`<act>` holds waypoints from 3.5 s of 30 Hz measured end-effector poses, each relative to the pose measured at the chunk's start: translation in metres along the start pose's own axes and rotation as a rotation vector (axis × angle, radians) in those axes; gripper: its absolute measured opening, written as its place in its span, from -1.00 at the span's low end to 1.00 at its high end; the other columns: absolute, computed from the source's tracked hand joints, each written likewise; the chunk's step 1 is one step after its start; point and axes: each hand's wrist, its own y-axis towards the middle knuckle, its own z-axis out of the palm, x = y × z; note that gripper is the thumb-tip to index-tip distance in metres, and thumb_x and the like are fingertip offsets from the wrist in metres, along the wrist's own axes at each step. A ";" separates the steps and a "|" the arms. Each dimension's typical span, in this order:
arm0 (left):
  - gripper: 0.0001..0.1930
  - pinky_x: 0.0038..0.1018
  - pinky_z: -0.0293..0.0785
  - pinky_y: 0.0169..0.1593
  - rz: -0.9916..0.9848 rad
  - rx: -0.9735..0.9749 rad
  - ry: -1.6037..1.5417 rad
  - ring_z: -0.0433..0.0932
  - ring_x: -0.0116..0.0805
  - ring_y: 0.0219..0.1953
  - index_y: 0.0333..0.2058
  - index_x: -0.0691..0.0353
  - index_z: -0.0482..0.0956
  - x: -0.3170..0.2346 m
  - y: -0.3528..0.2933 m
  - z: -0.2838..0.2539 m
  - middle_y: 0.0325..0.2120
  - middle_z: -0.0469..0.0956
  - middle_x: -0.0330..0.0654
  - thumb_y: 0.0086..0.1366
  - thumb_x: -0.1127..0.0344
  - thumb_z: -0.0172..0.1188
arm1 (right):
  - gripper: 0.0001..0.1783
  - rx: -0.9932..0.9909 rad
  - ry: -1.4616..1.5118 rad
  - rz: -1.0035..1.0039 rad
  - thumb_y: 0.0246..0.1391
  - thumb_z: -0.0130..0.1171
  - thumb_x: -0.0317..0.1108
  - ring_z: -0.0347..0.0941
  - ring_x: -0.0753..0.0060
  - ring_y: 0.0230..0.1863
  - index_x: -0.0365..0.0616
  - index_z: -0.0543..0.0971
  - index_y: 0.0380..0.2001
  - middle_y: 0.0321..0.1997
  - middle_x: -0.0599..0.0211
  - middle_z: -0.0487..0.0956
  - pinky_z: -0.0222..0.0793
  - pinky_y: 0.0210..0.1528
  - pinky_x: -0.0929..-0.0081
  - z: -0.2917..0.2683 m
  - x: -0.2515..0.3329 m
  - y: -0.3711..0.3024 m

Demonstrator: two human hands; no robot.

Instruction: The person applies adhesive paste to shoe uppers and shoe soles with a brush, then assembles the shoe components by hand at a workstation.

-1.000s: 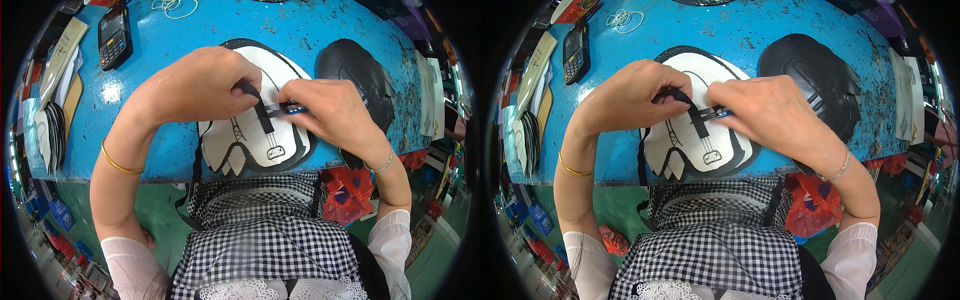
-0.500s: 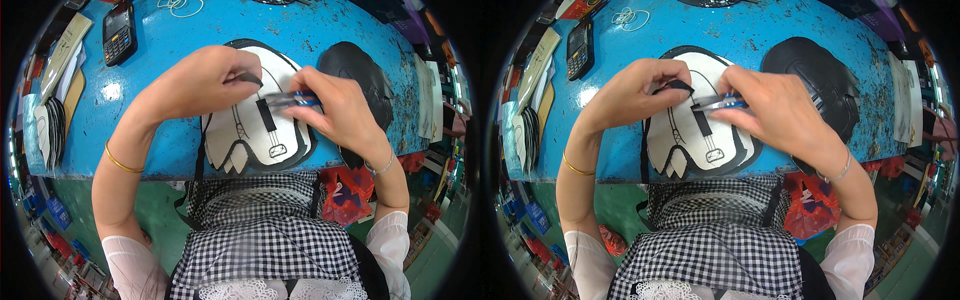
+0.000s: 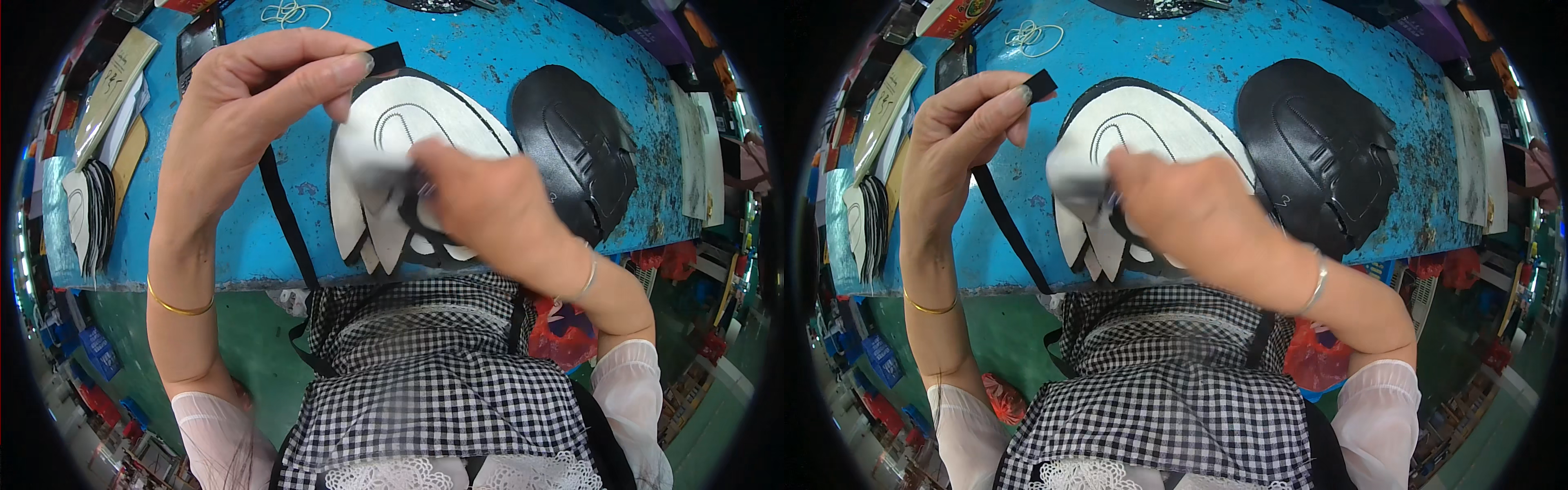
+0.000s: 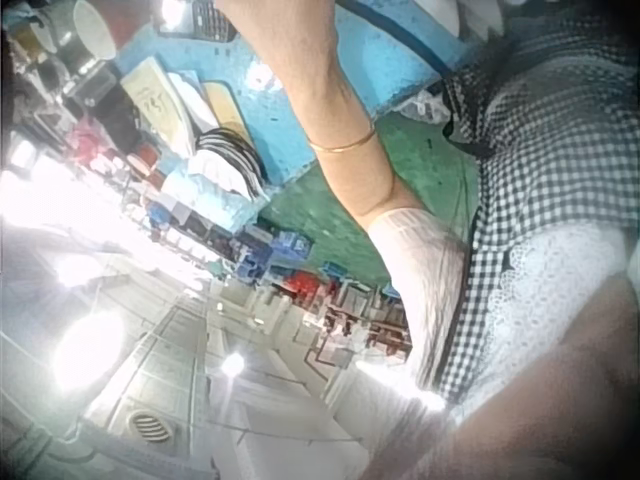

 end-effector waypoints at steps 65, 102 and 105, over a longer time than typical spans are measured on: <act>-0.82 -0.35 0.48 -0.43 0.138 0.430 0.211 0.58 -0.22 -0.50 -0.29 0.10 0.52 -0.014 -0.030 0.084 -0.45 0.56 -0.29 0.16 0.39 0.35 | -0.66 0.208 -0.030 0.088 0.08 0.31 -0.32 0.51 0.02 -0.07 -0.15 0.49 -0.09 -0.16 0.17 0.57 0.45 -0.05 0.19 -0.065 -0.113 0.002; -0.62 -0.61 0.51 -0.50 0.386 0.270 0.499 0.47 -0.46 -0.31 -0.01 0.37 0.59 0.027 -0.086 0.090 -0.14 0.43 -0.20 0.19 0.39 0.25 | -0.84 -0.177 0.296 0.406 0.15 0.30 -0.47 0.43 0.57 -0.42 -0.28 0.62 -0.21 -0.43 0.34 0.58 0.38 -0.33 0.55 -0.056 -0.173 0.179; -0.63 -0.63 0.45 -0.51 0.414 0.244 0.557 0.46 -0.51 -0.34 -0.02 0.29 0.64 0.028 -0.090 0.093 -0.08 0.46 -0.24 0.17 0.39 0.26 | -0.81 -0.123 0.144 0.260 0.08 0.34 -0.50 0.43 0.57 -0.40 -0.28 0.63 -0.21 -0.44 0.35 0.55 0.38 -0.33 0.55 -0.058 -0.180 0.169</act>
